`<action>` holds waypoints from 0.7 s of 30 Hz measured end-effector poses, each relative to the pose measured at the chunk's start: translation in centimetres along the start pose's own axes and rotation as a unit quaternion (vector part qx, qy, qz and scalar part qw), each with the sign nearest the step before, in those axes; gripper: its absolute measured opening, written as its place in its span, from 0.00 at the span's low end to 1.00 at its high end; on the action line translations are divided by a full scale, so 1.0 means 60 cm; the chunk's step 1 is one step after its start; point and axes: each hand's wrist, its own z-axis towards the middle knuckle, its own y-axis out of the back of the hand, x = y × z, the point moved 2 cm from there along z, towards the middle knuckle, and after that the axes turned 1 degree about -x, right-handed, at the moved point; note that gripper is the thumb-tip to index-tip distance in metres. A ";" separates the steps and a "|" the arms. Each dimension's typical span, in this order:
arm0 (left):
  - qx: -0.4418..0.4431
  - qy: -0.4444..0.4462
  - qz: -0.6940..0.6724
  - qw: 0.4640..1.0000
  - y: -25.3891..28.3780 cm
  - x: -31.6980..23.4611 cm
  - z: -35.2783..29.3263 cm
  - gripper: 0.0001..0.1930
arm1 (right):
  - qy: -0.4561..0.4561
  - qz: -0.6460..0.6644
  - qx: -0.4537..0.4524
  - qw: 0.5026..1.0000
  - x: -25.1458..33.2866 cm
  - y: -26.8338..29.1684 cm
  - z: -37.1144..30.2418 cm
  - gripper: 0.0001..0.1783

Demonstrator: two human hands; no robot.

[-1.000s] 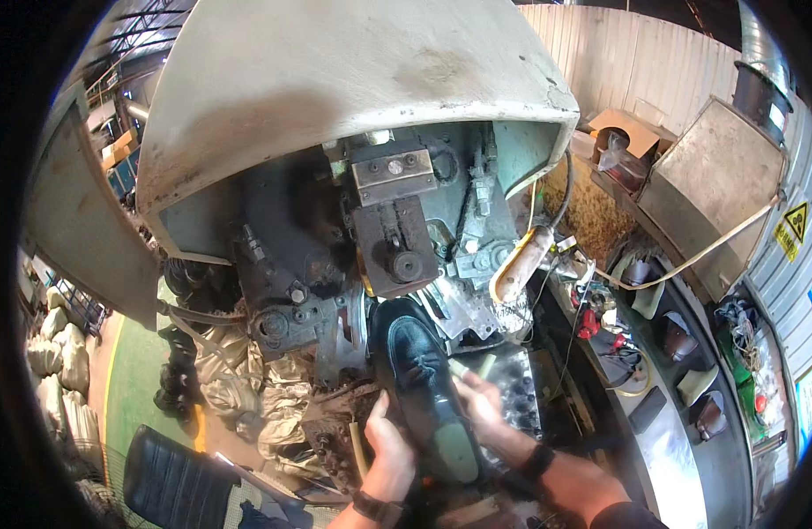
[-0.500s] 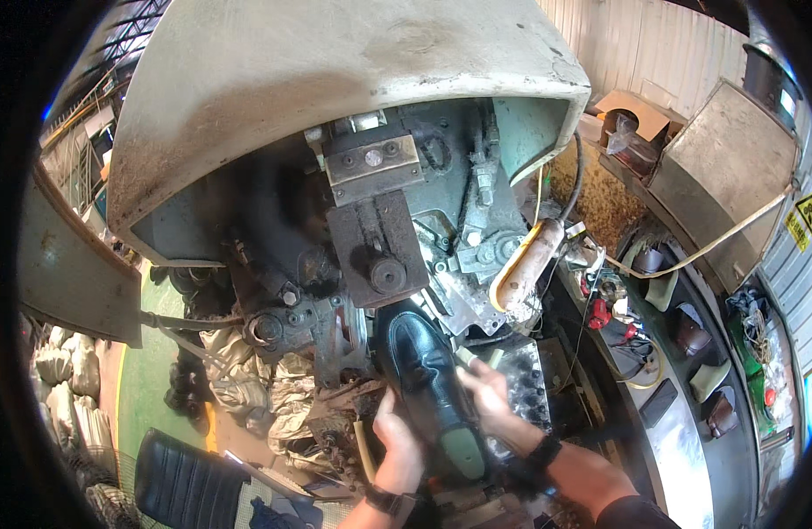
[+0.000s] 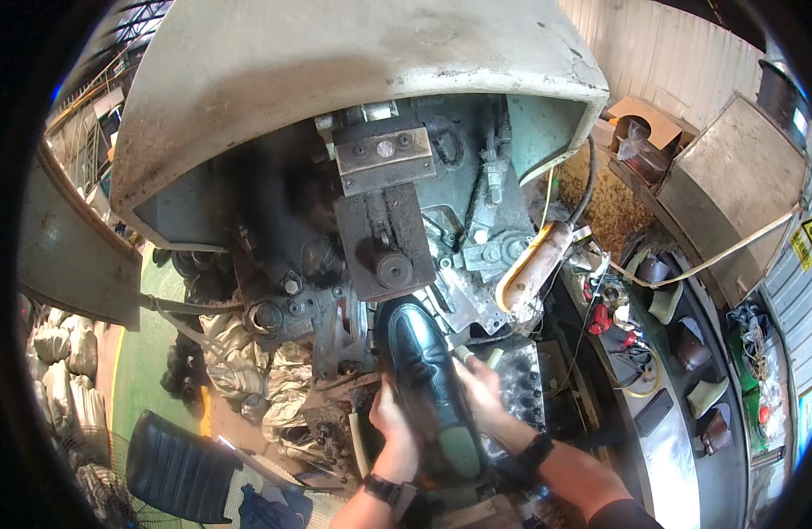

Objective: Operating a shoe lasting machine to shape the shoe upper over the last.

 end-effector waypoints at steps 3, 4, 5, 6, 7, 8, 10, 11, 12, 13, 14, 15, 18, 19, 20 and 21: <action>-0.006 0.044 -0.005 0.999 -0.003 -0.004 0.001 0.18 | -0.010 0.008 0.008 1.000 0.011 -0.011 -0.012 0.32; 0.012 0.058 -0.023 0.998 -0.004 -0.005 0.001 0.19 | -0.014 0.006 0.006 1.000 0.014 -0.014 -0.016 0.30; 0.045 0.082 -0.051 0.994 -0.005 -0.006 0.000 0.20 | -0.014 0.006 0.007 1.000 0.018 -0.016 -0.019 0.30; 0.030 0.073 -0.041 0.996 -0.002 -0.009 0.000 0.20 | -0.011 -0.002 0.005 1.000 0.019 -0.018 -0.022 0.28; 0.051 0.093 -0.050 0.993 -0.002 -0.009 -0.001 0.21 | -0.008 -0.011 0.003 1.000 0.020 -0.018 -0.025 0.26; 0.075 0.119 -0.063 0.988 -0.002 -0.008 -0.001 0.21 | -0.007 -0.010 0.003 1.000 0.019 -0.019 -0.026 0.26; 0.059 0.107 -0.044 0.992 0.006 -0.004 0.004 0.21 | 0.003 -0.029 -0.006 1.000 0.015 -0.019 -0.028 0.25; 0.070 0.092 -0.040 0.992 0.011 -0.001 0.011 0.21 | 0.006 -0.028 -0.004 1.000 0.012 -0.019 -0.028 0.25; 0.045 0.101 -0.030 0.993 0.023 0.003 0.020 0.21 | 0.001 -0.069 -0.021 0.997 0.012 -0.015 -0.029 0.26; 0.053 0.029 0.049 0.997 0.038 -0.001 0.034 0.21 | -0.005 -0.109 -0.039 0.993 0.016 -0.008 -0.031 0.28; 0.067 -0.036 0.117 0.990 0.054 -0.002 0.050 0.20 | -0.004 -0.110 -0.038 0.993 0.020 -0.003 -0.035 0.28; 0.088 -0.158 0.152 0.972 0.083 -0.008 0.060 0.20 | 0.014 -0.137 -0.021 0.990 0.030 0.003 -0.043 0.30; 0.030 -0.395 0.287 0.872 0.208 -0.059 0.120 0.15 | 0.011 -0.219 0.033 0.975 0.071 0.030 -0.083 0.40; -0.005 -0.386 0.318 0.866 0.265 -0.068 0.131 0.16 | 0.041 -0.227 0.070 0.971 0.084 0.034 -0.106 0.41; -0.030 -0.385 0.329 0.862 0.311 -0.083 0.153 0.19 | 0.038 -0.238 0.042 0.970 0.090 0.037 -0.127 0.43; -0.060 -0.381 0.402 0.831 0.359 -0.089 0.160 0.24 | 0.076 -0.232 0.102 0.964 0.087 0.029 -0.156 0.44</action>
